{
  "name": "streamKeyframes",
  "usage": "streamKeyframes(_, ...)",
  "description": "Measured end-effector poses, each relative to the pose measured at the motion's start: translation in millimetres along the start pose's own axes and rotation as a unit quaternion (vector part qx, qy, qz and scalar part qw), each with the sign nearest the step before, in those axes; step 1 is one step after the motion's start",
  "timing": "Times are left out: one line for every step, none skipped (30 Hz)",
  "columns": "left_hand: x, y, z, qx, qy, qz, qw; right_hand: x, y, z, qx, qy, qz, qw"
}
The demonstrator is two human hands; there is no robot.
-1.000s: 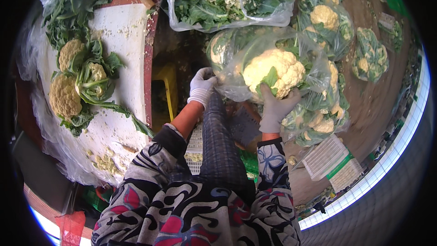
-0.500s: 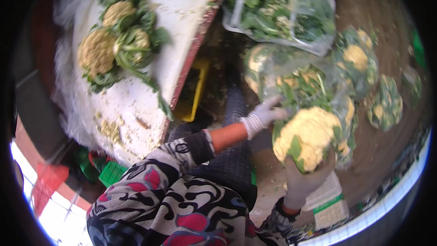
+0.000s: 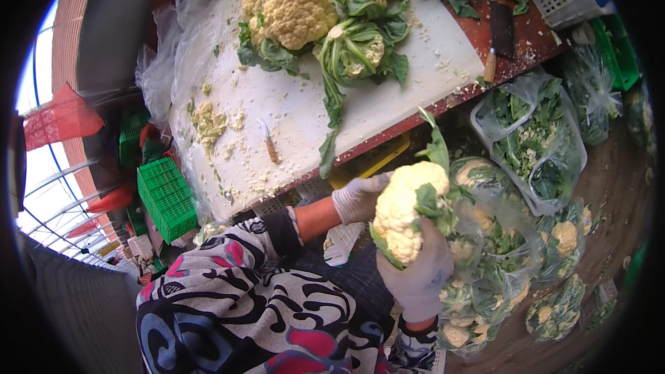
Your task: The person removes cauliflower heads from plastic bags and places them on a table. They use a knife to trim the stems and leaves from the cauliflower heads, discarding the trimmings into a yellow bin below.
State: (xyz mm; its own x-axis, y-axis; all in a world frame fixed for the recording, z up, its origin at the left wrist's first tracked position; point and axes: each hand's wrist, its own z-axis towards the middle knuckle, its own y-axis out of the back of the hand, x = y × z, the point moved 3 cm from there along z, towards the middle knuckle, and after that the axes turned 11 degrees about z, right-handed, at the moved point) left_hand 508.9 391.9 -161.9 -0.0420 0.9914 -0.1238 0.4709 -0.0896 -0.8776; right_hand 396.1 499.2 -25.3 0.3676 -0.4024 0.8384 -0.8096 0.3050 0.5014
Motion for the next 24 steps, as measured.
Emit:
streamKeyframes(-19,19,-20,-0.064,-0.023,-0.007,0.998,9,-22,22,0.026,0.063,-0.013,0.998)
streamKeyframes(-41,37,-37,-0.088,-0.051,0.012,0.995,17,-46,42,0.057,0.106,0.005,0.993)
streamKeyframes(-64,53,-60,-0.115,-0.129,0.057,0.983,25,-69,61,0.088,0.149,0.028,0.985)
streamKeyframes(-78,71,-86,-0.167,-0.197,0.039,0.965,39,-92,80,0.131,0.176,0.055,0.974)
streamKeyframes(-98,77,-106,-0.170,-0.240,0.044,0.955,49,-112,98,0.165,0.196,0.072,0.964)
streamKeyframes(-116,83,-125,-0.218,-0.269,0.042,0.937,59,-131,115,0.187,0.222,0.089,0.953)
streamKeyframes(-132,83,-142,-0.229,-0.312,0.068,0.920,69,-149,132,0.206,0.244,0.111,0.941)
streamKeyframes(-150,81,-143,-0.132,-0.331,0.015,0.934,74,-169,150,0.216,0.259,0.106,0.935)
streamKeyframes(-157,108,-160,-0.150,-0.350,0.006,0.925,82,-187,167,0.226,0.274,0.108,0.929)
streamKeyframes(-164,118,-158,-0.272,-0.372,0.049,0.886,78,-213,184,0.217,0.288,0.080,0.929)
streamKeyframes(-172,122,-151,-0.242,-0.373,0.042,0.895,73,-231,198,0.205,0.292,0.049,0.933)
streamKeyframes(-178,145,-141,-0.248,-0.381,0.045,0.889,66,-244,207,0.194,0.275,0.030,0.941)
streamKeyframes(-182,192,-143,-0.380,-0.396,-0.008,0.836,61,-256,210,0.186,0.265,0.017,0.946)
streamKeyframes(-191,222,-141,-0.360,-0.400,0.079,0.839,57,-264,201,0.228,0.217,0.047,0.948)
streamKeyframes(-201,228,-115,-0.388,-0.373,0.073,0.840,44,-260,190,0.257,0.164,0.069,0.950)
streamKeyframes(-212,231,-94,-0.417,-0.349,0.069,0.836,31,-249,169,0.239,0.160,0.074,0.955)
streamKeyframes(-222,232,-71,-0.444,-0.322,0.064,0.834,9,-232,146,0.171,0.218,0.085,0.957)
streamKeyframes(-234,231,-50,-0.475,-0.307,0.047,0.823,-12,-209,125,0.185,0.172,0.107,0.962)
streamKeyframes(-243,239,-37,-0.488,-0.291,0.035,0.822,-32,-178,105,0.147,0.148,0.096,0.973)
streamKeyframes(-242,238,-23,-0.523,-0.302,0.034,0.797,-61,-148,79,0.043,0.125,0.076,0.988)
streamKeyframes(-247,239,-21,-0.560,-0.324,0.035,0.762,-81,-107,60,-0.047,0.069,0.031,0.996)
streamKeyframes(-257,258,-24,-0.543,-0.330,0.049,0.771,-110,-72,34,-0.132,-0.012,-0.011,0.991)
streamKeyframes(-268,285,-31,-0.527,-0.329,0.063,0.781,-140,-40,7,-0.192,-0.189,0.004,0.963)
streamKeyframes(-275,290,-28,-0.509,-0.317,0.070,0.797,-180,-12,-32,-0.316,-0.297,0.008,0.901)
